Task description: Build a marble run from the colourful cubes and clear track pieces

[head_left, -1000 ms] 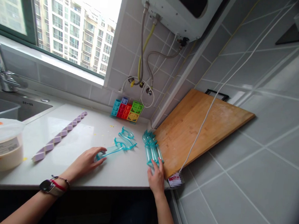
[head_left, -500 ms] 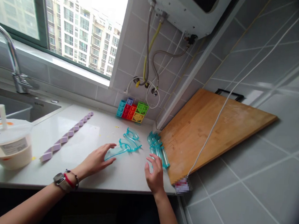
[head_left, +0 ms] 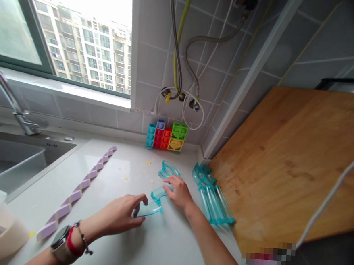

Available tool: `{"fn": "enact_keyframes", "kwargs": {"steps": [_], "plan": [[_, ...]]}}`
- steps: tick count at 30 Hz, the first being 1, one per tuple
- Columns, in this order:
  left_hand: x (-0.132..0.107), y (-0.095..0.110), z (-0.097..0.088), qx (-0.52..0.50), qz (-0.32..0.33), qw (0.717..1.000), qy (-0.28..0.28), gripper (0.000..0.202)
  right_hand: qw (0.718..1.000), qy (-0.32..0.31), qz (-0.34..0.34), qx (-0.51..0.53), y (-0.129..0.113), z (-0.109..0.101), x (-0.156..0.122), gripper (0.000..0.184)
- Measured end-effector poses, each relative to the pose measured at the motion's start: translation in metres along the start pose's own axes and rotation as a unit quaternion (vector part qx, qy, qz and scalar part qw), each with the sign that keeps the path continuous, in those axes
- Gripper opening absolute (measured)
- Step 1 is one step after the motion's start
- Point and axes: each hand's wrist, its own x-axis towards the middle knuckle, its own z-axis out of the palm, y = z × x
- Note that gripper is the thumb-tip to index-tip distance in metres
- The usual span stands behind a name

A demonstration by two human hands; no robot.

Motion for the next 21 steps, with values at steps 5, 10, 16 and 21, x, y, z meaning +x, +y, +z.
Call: {"fn": "enact_keyframes", "kwargs": {"steps": [5, 10, 16, 21], "plan": [[0.003, -0.002, -0.023, -0.199, -0.018, 0.979, 0.029, 0.037, 1.0, -0.016, -0.011, 0.017, -0.006, -0.008, -0.007, 0.02], [0.024, 0.007, -0.013, -0.604, -0.06, 0.79, 0.081, 0.044, 0.999, -0.044, 0.001, 0.006, -0.017, -0.014, -0.009, 0.023], [0.025, -0.002, 0.014, -0.703, -0.079, 0.699, 0.106, 0.043, 0.998, -0.062, 0.002, 0.007, -0.021, -0.017, -0.013, 0.026], [0.023, -0.005, 0.018, -0.605, -0.1, 0.772, 0.166, 0.048, 0.998, -0.056, 0.014, 0.037, -0.021, -0.019, -0.014, 0.025]]}}
